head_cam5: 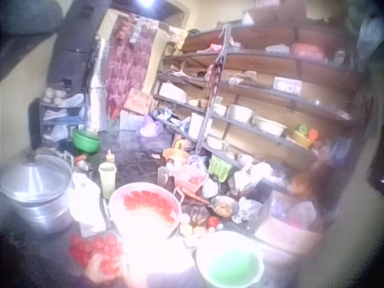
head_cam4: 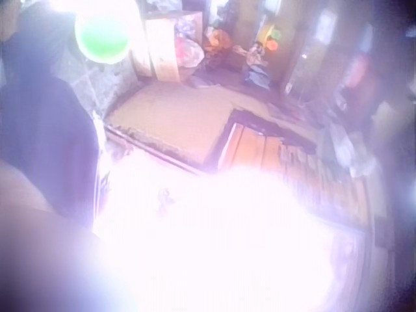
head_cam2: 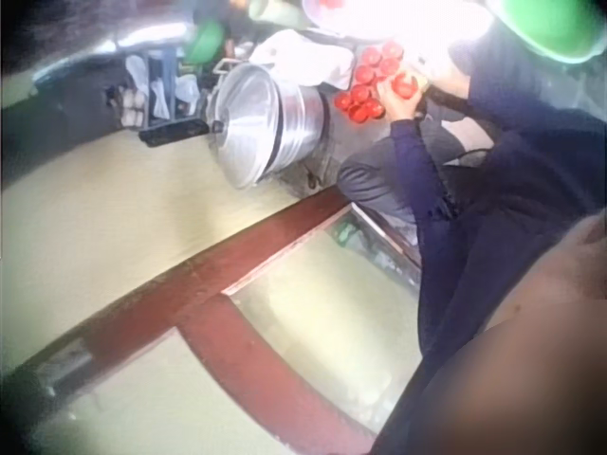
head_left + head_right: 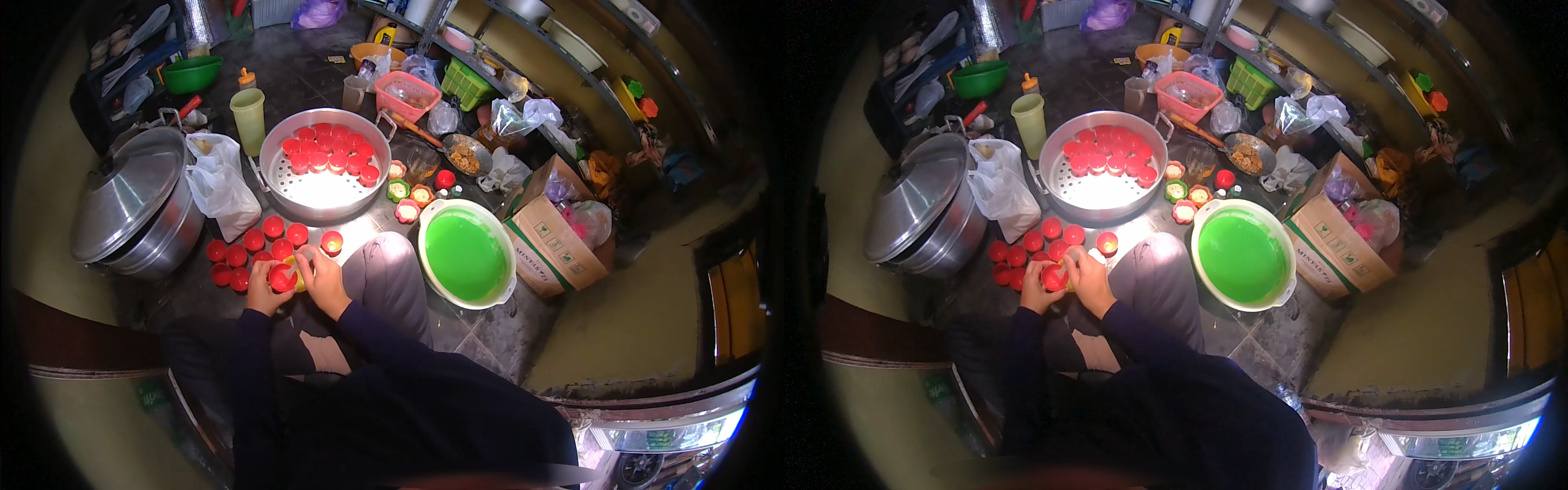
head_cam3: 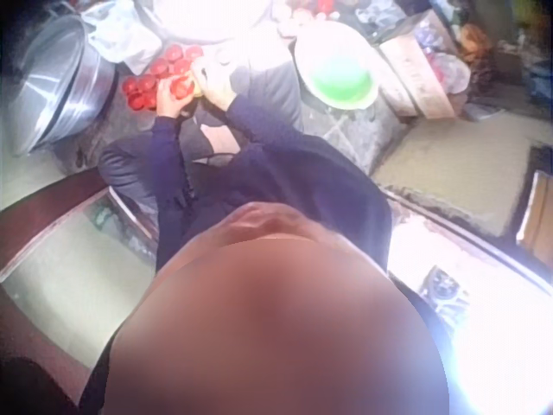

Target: The person sits on the floor and repeatedly picks up red plastic caps, wipes them with a white cloth, and places them into a perforated metal tray. The person handles the caps one at a time, occasionally wiping the cloth on a small yellow bowl.

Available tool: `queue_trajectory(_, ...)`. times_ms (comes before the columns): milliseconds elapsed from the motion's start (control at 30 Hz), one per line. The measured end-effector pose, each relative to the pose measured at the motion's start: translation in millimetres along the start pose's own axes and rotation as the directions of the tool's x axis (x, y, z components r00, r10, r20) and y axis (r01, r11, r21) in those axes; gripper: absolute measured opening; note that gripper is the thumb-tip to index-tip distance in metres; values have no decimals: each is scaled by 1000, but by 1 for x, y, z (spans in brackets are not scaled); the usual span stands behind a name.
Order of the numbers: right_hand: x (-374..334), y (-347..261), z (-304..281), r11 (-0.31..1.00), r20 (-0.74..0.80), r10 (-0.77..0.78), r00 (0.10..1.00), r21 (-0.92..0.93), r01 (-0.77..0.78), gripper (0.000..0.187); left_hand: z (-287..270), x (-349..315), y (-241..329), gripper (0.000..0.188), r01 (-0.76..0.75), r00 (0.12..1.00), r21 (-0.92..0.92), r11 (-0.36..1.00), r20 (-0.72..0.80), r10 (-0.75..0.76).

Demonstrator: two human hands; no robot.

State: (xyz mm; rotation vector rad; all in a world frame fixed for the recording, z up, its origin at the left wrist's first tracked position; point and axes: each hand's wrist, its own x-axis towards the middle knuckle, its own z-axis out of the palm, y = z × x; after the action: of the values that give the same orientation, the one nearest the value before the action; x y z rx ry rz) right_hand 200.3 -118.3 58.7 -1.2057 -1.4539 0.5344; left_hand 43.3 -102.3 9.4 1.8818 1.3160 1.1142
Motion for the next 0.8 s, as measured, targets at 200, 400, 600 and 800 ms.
queue_trajectory(200, 9, -17, -1, 999, 163, -21, 986, -29, 26, 14, -4, -2, -1, 58, -83, 996, -22, 996, -46, 82)
queue_trajectory(400, 20, -20, -5, 985, 112, -142, 984, -85, 151, 13, -1, 2, 5, 57, 20, 1000, -33, 999, 5, -20)
queue_trajectory(600, 15, -21, -8, 964, 156, -220, 963, -117, 239, 12, 0, -1, 6, 58, 10, 1000, -80, 997, 17, -9)
queue_trajectory(800, 11, -27, -7, 971, 131, -220, 967, -70, 230, 13, 7, -1, -1, 53, 111, 994, -213, 971, 17, -110)
